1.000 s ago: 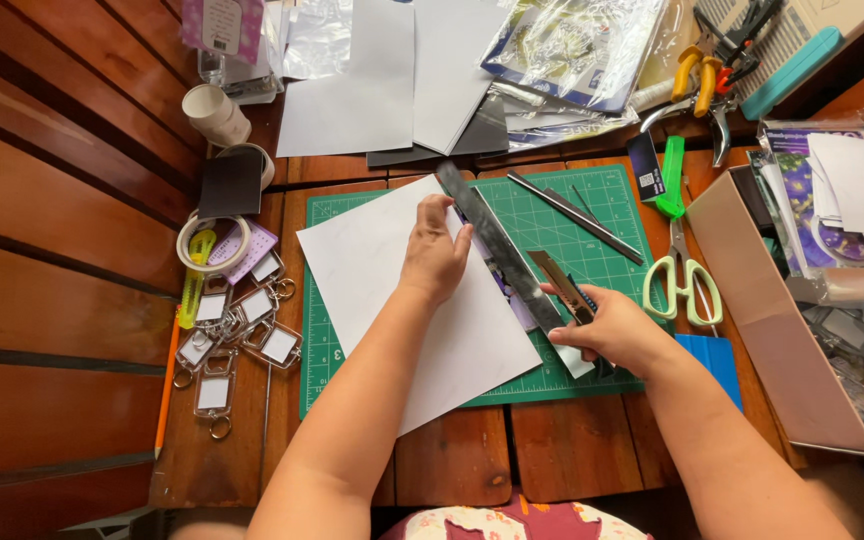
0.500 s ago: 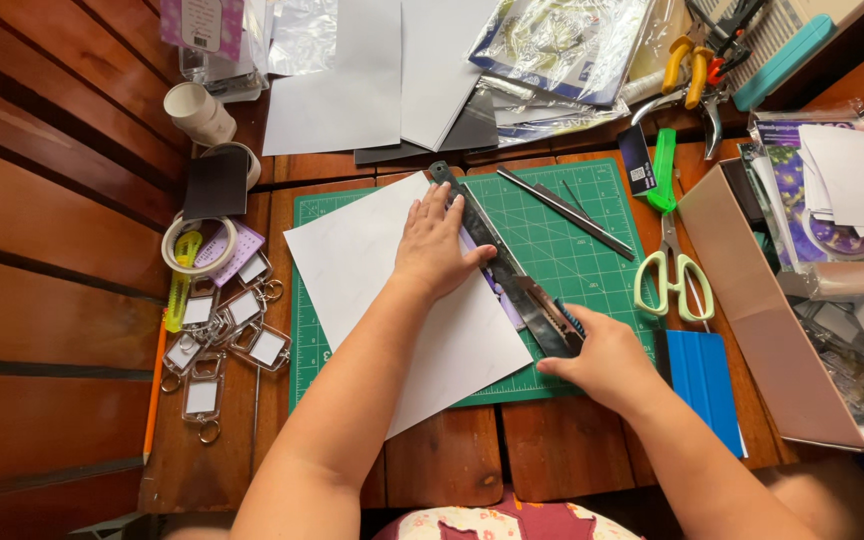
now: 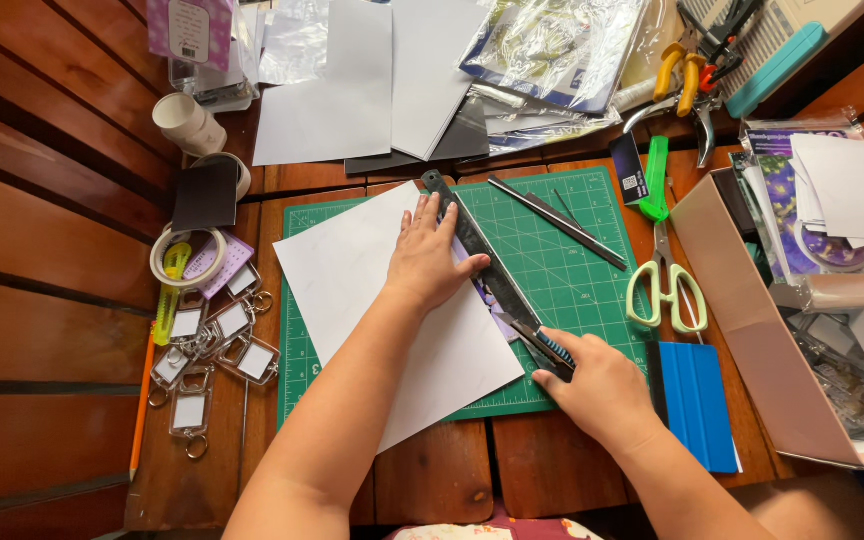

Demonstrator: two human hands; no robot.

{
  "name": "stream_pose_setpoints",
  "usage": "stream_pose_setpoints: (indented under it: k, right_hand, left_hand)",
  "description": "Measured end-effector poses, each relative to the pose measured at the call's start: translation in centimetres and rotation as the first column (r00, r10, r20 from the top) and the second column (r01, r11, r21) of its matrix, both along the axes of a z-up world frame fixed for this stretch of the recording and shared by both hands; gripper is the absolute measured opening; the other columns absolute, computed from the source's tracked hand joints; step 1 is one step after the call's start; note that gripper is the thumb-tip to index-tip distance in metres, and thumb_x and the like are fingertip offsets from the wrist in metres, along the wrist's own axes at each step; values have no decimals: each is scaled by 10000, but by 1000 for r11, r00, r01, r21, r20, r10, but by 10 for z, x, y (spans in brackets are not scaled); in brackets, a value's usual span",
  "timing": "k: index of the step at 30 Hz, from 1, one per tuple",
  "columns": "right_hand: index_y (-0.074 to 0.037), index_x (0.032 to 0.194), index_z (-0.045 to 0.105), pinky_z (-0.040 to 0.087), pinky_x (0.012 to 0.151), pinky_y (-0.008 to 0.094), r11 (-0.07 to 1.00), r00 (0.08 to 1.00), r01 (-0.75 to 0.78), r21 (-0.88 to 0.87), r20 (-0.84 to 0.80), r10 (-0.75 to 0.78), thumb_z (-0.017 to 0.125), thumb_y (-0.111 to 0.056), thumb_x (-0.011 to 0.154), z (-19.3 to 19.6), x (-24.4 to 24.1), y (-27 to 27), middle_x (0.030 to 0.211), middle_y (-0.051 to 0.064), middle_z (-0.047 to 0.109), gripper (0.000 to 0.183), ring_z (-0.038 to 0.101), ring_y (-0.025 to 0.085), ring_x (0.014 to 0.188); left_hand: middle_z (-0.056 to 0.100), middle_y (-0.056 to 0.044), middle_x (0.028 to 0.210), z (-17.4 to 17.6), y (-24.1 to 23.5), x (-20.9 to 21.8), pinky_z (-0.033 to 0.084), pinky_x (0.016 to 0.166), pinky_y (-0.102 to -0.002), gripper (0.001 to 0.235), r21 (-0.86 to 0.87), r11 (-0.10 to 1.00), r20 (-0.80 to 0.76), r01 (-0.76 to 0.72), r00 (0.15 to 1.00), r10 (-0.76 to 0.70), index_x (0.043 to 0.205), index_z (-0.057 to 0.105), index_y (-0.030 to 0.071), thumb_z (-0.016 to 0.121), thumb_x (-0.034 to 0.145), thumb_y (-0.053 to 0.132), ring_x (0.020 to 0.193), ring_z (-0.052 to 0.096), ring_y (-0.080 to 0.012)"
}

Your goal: The person uses a metal ruler and a utility knife to cut a printed sheet of paper on a green cutting mat. They align the ruler, score the paper, and separate the sections. The person also uses a blue plastic scraper to smooth the paper surface.

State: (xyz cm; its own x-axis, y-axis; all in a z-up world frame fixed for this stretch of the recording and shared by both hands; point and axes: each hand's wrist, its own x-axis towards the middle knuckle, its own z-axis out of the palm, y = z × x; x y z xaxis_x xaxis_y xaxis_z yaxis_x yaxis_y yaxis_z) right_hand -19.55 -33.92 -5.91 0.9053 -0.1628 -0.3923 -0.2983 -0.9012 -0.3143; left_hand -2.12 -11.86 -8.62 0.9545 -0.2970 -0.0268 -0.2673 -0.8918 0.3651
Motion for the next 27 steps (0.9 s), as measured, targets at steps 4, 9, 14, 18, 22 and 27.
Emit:
stream_pose_setpoints:
  k: [4, 9, 14, 18, 22, 27]
  right_hand:
    - [-545, 1354, 594, 604, 936, 481, 1000, 1000, -8, 2, -9, 8, 729, -501, 808, -1, 2, -1, 1009, 11, 698, 564, 725, 325, 1039]
    - [-476, 1453, 542, 547, 790, 447, 999, 997, -38, 2, -64, 38, 702, -546, 863, 8, 0, 4, 1021, -22, 659, 615, 684, 263, 971]
    - [-507, 1460, 522, 546, 831, 455, 999, 994, -45, -12, -99, 44, 699, -569, 857, 13, -2, 6, 1049, -28, 662, 631, 687, 268, 1019]
    - [-497, 1458, 525, 550, 804, 457, 999, 996, -45, -12, -82, 44, 692, -567, 861, 7, -1, 3, 1026, -33, 651, 624, 687, 264, 984]
    - [-477, 1452, 540, 553, 807, 435, 999, 996, -41, 15, -76, 42, 697, -540, 868, 9, 4, 0, 1045, -42, 664, 608, 689, 250, 977]
    - [-482, 1460, 538, 548, 813, 424, 999, 994, -25, 34, -106, 28, 700, -521, 871, 15, 7, 1, 1021, -44, 660, 611, 682, 236, 978]
  left_hand:
    - [290, -176, 1675, -7, -1, 2, 150, 1306, -500, 1014, -44, 998, -16, -39, 999, 39, 1580, 414, 183, 624, 796, 791, 1589, 214, -328]
    - [193, -167, 1692, 1, 0, 2, 30, 1283, -476, 1017, -96, 995, -63, -21, 998, 15, 1576, 370, 149, 696, 784, 696, 1587, 96, -284]
    - [230, -183, 1676, -3, 4, 3, 29, 1279, -493, 1056, -101, 995, -24, 7, 1000, -9, 1557, 409, 166, 734, 722, 725, 1576, 146, -289]
    - [194, -184, 1684, 6, 3, -1, 13, 1278, -492, 1124, -70, 997, -42, 28, 999, -31, 1578, 358, 149, 719, 710, 765, 1580, 110, -291]
    - [125, -170, 1704, 12, 1, -6, -15, 1278, -481, 1216, -35, 999, -63, 28, 998, -30, 1605, 277, 121, 701, 696, 807, 1591, 42, -274]
    - [116, -119, 1717, 14, 0, -8, -32, 1275, -480, 1279, 4, 999, -63, 49, 997, -49, 1617, 224, 101, 658, 680, 857, 1590, 54, -249]
